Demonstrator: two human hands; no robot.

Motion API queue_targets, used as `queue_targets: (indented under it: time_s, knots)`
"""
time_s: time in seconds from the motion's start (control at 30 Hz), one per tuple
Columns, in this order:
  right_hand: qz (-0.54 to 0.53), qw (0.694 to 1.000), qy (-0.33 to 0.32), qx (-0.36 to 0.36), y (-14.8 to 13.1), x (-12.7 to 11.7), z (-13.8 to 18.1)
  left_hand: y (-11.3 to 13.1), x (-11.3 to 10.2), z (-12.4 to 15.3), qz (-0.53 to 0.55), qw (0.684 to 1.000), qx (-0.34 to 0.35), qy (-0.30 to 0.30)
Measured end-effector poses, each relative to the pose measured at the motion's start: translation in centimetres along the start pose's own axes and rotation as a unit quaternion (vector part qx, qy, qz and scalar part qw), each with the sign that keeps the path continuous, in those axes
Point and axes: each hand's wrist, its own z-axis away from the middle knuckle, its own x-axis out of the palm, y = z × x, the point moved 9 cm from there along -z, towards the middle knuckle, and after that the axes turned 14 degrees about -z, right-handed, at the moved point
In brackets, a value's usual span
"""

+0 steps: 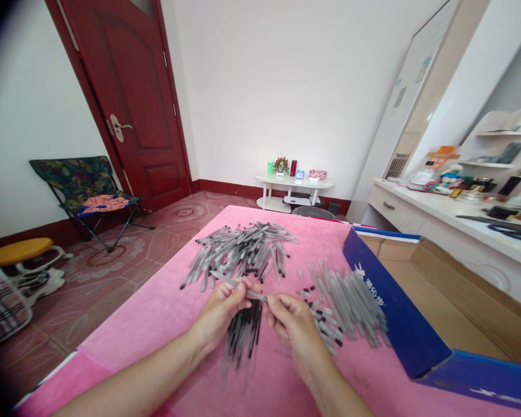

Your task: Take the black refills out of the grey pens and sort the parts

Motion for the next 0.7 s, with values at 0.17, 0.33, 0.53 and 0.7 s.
queue_targets:
  time_s: [0.17,0.33,0.53,0.7]
  knots:
    - [0.162,0.979,0.008,-0.125,-2.5,0.2,0.3,-1.4,-0.2,0.0,0.054,0.998,-0.033,0.005]
    - [0.221,0.959,0.034,-0.176,-3.4,0.3,0.7,-1.6,-0.3,0.0,0.076,0.996,-0.044,0.018]
    - [0.223,0.964,0.005,-0.144,-2.8,0.8,0.6,-1.5,-0.4,0.0,0.056,0.998,-0.035,0.021]
    - [0.22,0.962,0.04,-0.155,-3.1,0.2,0.4,-1.9,-0.6,-0.2,0.05,0.998,-0.032,0.021]
